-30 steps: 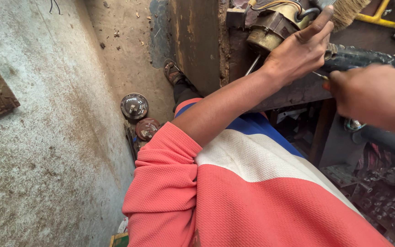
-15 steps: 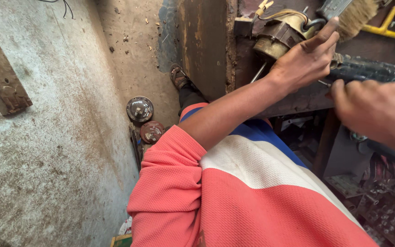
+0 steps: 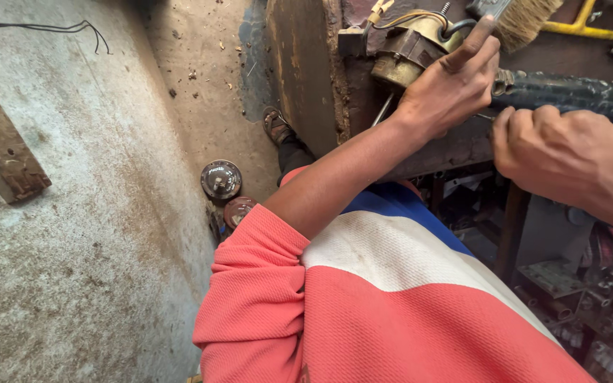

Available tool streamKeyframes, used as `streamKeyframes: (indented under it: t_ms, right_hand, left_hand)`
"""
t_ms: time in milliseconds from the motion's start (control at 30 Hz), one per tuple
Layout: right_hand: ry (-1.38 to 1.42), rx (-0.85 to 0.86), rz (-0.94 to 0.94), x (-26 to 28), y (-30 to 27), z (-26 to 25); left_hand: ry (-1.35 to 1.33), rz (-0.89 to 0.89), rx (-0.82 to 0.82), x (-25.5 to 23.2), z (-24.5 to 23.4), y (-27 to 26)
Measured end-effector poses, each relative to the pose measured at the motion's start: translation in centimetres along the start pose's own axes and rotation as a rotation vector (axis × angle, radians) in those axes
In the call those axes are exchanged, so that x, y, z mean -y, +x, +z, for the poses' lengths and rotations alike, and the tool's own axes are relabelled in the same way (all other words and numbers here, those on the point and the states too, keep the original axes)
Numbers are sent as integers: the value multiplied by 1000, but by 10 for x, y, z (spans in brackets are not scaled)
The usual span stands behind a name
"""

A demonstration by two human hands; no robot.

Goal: The person cleans a yellow plastic component with a brush, then uses a screwdriver to adjust screws on a metal housing attached to a black cylindrical device. They repeatedly insert and remove the yellow component while tightening connections.

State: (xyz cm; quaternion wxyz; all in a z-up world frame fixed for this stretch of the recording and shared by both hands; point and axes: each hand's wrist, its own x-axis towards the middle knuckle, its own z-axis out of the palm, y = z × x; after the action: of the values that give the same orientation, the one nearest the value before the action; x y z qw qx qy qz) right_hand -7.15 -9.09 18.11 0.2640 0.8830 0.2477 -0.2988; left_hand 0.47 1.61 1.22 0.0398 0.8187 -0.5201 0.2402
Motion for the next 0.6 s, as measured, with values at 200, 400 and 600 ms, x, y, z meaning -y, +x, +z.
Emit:
streamKeyframes:
  t_ms: [200,400,600]
  right_hand:
    - [580,214,310,-10,19,-31]
    - [98,181,-66,-3,12,-4]
    - [588,388,202,-30,28,1]
  left_hand:
    - [-60,-45,-146,6,-3,-7]
    - [-70,25,-25,11,-10,-6]
    - [-29,30,49,19,-23,-10]
